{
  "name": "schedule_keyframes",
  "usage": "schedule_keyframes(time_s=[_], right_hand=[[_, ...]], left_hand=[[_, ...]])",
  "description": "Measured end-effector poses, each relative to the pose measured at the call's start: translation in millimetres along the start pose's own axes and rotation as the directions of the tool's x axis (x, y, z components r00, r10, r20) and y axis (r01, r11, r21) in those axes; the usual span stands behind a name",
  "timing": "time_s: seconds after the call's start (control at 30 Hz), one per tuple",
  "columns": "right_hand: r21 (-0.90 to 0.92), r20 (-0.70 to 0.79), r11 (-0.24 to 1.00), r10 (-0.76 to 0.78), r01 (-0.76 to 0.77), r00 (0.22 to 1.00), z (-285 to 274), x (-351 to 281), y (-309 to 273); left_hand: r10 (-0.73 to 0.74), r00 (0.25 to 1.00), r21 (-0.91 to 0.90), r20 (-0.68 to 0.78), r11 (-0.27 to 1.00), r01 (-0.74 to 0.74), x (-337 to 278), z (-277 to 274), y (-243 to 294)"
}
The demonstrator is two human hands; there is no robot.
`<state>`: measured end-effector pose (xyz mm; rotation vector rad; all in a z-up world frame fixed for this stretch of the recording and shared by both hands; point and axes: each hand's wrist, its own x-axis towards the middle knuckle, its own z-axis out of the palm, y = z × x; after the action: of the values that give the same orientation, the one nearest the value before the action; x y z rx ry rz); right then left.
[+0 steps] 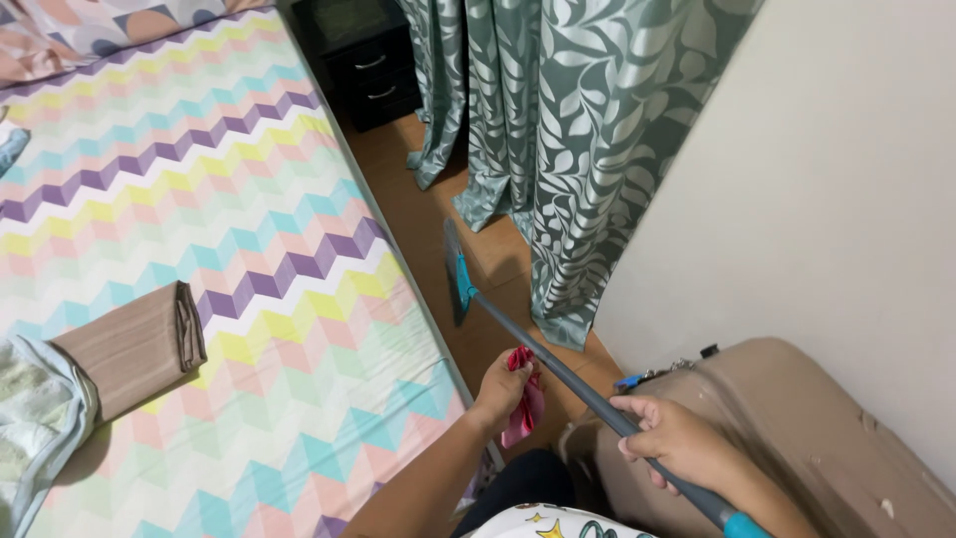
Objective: The person sweeps the tiled floor with a broom and dustpan, moving around furniture and a suitcase. They then wipe the door and doorframe with a pink cloth.
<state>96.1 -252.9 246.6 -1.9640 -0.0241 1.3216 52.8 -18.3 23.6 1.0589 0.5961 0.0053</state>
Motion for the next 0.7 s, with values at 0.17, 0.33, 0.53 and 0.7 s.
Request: schedule_keyframes(time_s=[0.17,0.33,0.53,0.7], right_hand=[[0.082,0.020,0.995,-0.052,0.050,0.998,-35,27,31],[0.210,0.058,0.966,-0.168,0.153,0.984,-64,89,89],[0.293,0.113,0.955,-0.090,0.054,0.990,-89,161,68],[0.215,0.106,0.976,-0.055,0.031,0.993,-105,251,-23]], left_hand=[[0.006,0.999,0.095,-0.051,0.996,-0.002,54,11,6],[0.004,0.997,0.147,-0.077,0.989,0.007,119,12,-4],[-0.127,0.983,0.091,-0.132,0.986,0.139,212,-2,7],[-0.230,0.969,-0.061,-0.086,0.972,0.226,314,-61,20]])
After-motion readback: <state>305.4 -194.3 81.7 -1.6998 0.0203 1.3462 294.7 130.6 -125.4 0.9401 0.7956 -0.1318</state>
